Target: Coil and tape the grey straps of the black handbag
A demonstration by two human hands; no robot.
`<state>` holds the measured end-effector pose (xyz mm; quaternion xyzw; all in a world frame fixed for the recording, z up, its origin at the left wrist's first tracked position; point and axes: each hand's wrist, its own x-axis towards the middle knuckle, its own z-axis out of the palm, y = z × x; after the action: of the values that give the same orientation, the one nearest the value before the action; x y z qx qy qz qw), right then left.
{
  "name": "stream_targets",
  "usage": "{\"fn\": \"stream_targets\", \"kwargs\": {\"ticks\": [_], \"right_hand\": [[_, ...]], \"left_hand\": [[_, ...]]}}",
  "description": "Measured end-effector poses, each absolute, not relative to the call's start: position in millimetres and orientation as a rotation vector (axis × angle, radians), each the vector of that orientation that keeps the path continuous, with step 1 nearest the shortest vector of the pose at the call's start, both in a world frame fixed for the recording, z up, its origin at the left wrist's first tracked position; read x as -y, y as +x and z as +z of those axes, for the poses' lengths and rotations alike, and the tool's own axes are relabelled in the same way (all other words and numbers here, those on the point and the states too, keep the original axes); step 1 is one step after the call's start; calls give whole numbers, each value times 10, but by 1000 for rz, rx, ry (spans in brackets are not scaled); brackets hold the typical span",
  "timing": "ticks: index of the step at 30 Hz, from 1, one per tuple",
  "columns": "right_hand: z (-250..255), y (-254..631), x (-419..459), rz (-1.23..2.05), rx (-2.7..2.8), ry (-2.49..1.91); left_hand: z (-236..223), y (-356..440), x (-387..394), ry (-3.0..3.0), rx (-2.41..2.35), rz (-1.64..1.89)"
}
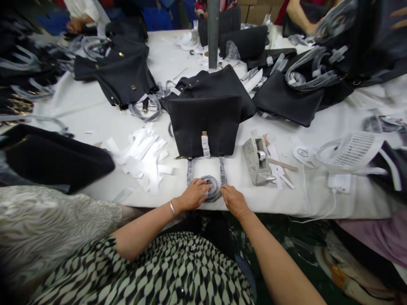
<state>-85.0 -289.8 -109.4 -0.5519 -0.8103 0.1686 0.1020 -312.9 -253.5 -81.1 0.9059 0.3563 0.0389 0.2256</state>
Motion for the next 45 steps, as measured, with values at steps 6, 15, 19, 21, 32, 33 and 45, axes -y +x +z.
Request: {"fn": "stream_targets", "kwargs": {"ticks": [6, 15, 19, 21, 32, 33, 45], "right_hand": [[-1159, -722, 2980, 495, 2376, -1670], [-961, -857, 3026, 427, 2458, -1632], [-895, -894, 3044, 457, 2538, -1515], [-920, -933, 3024, 516, 2588, -1472], [-1120, -982, 3038, 596, 2475, -1432], [-1133, -974, 3053, 585, 2459, -1446], [-1133, -1013, 3080, 312, 2568, -1425]], "left_hand": [[-874, -3104, 2642, 2537, -981, 40], [-894, -3000, 2787, 2558, -1002, 71], [-999, -3034, 2761, 2473, -1037, 159], [-1040, -3070, 2726, 2399, -1055, 227], [-780, -3254, 2470, 2511, -901, 46], [-769, -3239, 2461, 2525, -898, 13], [-818, -3171, 2557, 2562, -999, -57]]}}
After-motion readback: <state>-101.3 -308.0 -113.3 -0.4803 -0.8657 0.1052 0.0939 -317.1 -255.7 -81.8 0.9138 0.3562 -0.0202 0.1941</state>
